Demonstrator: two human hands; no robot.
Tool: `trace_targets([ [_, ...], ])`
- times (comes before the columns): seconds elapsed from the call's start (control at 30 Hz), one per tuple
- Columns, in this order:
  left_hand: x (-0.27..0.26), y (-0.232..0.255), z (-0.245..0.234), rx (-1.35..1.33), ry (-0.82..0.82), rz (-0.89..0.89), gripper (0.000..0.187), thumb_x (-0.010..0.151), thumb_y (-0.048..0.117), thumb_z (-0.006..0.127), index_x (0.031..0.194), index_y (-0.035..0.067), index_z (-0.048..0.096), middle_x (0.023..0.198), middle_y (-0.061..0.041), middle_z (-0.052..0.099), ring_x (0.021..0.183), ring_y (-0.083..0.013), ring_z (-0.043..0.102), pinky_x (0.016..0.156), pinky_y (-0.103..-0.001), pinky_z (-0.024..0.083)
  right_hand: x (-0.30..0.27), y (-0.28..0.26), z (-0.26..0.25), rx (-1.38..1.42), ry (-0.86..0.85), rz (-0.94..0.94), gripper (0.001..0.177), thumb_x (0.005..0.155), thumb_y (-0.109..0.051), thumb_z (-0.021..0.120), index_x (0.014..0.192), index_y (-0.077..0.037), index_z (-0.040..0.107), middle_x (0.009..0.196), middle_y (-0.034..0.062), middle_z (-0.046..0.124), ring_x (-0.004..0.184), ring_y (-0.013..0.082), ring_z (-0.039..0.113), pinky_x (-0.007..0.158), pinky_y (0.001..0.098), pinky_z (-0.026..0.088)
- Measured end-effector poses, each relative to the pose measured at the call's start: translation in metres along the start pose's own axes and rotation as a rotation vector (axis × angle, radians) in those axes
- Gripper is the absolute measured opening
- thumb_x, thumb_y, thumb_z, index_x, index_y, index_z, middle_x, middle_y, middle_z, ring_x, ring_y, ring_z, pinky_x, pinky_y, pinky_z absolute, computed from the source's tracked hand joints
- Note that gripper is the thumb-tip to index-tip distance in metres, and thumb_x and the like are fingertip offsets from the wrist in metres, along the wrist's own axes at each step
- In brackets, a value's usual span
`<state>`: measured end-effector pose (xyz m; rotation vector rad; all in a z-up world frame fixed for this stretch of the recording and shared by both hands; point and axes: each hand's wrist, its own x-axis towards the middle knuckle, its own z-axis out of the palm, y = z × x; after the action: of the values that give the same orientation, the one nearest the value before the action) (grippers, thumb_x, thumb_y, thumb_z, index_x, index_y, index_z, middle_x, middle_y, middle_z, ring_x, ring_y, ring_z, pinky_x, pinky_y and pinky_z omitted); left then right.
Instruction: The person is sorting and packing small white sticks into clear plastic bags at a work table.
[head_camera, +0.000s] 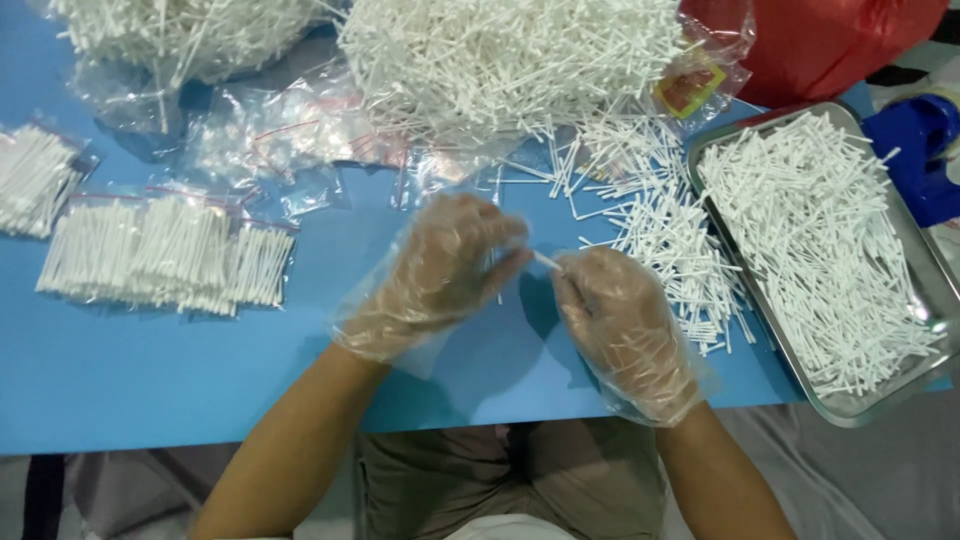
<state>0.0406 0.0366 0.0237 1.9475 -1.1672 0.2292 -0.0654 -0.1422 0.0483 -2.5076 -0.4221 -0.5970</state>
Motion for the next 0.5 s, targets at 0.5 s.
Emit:
trace_targets([
  [0.5,-0.020,-0.008,0.004,0.361,0.010,-0.608,0.017,0.096,0.012,0.064,0.080,0.011,0.063,0.066,-0.003,0.061,0.061,-0.0150,0.060,0.054,-0.029,0.051,-0.020,-0.006,0.054,-0.353,-0.196,0.353,0.026,0.089,-0.014,0.071,0.064,-0.008,0.065,0.059,0.0082,0.058,0.058,0.0272,0.066,0.047,0.0354,0.051],
])
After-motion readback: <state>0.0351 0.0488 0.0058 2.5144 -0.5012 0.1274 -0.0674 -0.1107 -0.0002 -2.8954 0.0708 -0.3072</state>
